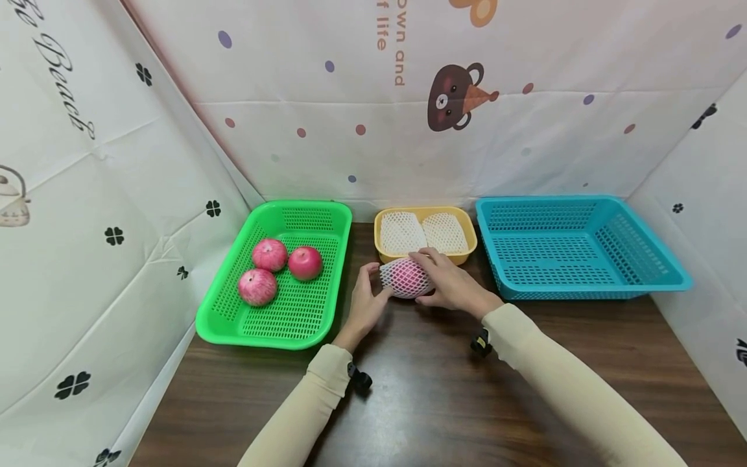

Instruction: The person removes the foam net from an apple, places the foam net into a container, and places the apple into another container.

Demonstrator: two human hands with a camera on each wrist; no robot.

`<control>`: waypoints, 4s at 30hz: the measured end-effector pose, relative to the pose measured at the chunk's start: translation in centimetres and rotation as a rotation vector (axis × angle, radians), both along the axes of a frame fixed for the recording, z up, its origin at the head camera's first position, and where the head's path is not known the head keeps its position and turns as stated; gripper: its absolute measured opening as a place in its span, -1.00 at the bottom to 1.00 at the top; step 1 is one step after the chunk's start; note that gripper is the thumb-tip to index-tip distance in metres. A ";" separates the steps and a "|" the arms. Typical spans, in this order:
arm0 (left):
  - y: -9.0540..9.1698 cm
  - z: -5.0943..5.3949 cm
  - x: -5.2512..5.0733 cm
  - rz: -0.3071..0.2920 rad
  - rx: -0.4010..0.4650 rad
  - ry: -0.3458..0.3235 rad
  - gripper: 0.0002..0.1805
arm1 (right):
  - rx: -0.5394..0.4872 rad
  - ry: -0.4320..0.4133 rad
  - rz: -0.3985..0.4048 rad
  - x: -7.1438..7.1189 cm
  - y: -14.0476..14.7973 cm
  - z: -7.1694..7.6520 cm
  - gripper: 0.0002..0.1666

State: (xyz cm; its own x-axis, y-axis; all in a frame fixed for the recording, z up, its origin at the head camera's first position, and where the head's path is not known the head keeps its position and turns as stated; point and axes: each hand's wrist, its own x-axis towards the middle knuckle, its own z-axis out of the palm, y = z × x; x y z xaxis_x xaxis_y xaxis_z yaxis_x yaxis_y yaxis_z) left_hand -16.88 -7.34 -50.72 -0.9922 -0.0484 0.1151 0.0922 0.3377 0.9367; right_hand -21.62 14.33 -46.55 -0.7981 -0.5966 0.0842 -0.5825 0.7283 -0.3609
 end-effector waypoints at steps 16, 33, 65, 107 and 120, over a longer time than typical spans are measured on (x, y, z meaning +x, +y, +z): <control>-0.6 -0.4 -0.4 0.131 0.009 0.042 -0.65 | -0.070 0.064 -0.073 0.8 2.5 -0.3 0.23; -0.4 -0.1 -0.9 0.180 -0.019 0.048 -0.85 | -0.091 0.068 -0.118 1.9 4.4 -1.1 0.25; 0.9 0.0 -2.1 -0.040 0.163 -0.061 -0.45 | -0.073 0.026 -0.159 2.5 5.5 -1.5 0.28; 3.2 -0.7 -2.6 0.011 -0.070 -0.092 -0.18 | -0.092 0.073 -0.126 2.4 5.8 -1.6 0.19; 2.2 -1.1 -2.3 -0.117 -0.138 -0.019 -0.10 | -0.031 0.130 -0.033 1.5 4.0 -0.6 0.04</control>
